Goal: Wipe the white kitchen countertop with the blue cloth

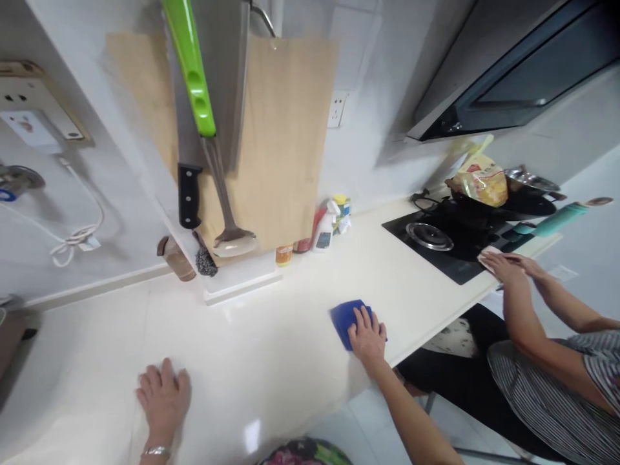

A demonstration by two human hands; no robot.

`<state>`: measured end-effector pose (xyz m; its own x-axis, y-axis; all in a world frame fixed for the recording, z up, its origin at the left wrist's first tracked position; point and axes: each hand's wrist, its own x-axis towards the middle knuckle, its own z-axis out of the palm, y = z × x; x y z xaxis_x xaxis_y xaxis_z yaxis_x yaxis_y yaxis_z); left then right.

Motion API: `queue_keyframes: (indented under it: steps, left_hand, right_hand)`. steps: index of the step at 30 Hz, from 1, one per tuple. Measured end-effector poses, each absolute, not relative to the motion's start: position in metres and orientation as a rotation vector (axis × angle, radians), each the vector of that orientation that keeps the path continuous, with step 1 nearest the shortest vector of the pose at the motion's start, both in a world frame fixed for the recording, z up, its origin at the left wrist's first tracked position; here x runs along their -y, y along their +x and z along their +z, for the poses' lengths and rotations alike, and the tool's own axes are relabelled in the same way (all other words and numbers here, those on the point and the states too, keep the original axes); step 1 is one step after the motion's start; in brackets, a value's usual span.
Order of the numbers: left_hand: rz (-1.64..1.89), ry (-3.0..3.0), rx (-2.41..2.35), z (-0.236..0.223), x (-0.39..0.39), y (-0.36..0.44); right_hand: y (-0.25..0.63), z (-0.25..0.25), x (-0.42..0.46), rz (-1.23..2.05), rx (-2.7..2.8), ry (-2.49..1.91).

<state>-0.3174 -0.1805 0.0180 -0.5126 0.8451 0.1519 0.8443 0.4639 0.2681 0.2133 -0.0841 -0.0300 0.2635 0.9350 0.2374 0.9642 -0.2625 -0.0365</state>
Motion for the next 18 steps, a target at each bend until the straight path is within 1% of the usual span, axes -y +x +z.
queue_keyframes:
  steps: [4,8,12,18]
  left_hand:
    - [0.572,1.584,-2.673,0.009,0.173,-0.282]
    - [0.640,1.708,-2.750,0.000,0.173,-0.258]
    - [0.592,1.765,-2.769,0.001,0.174,-0.254]
    - [0.514,1.701,-2.771,0.002,0.172,-0.259]
  right_hand:
    - [0.228,-0.031,0.035,-0.265,1.702,-2.374]
    - [0.223,-0.031,-0.010,-0.312,1.663,-2.374]
    - [0.200,-0.030,-0.051,-0.316,1.671,-2.334]
    - [0.166,-0.021,-0.111,-0.164,1.824,-2.310]
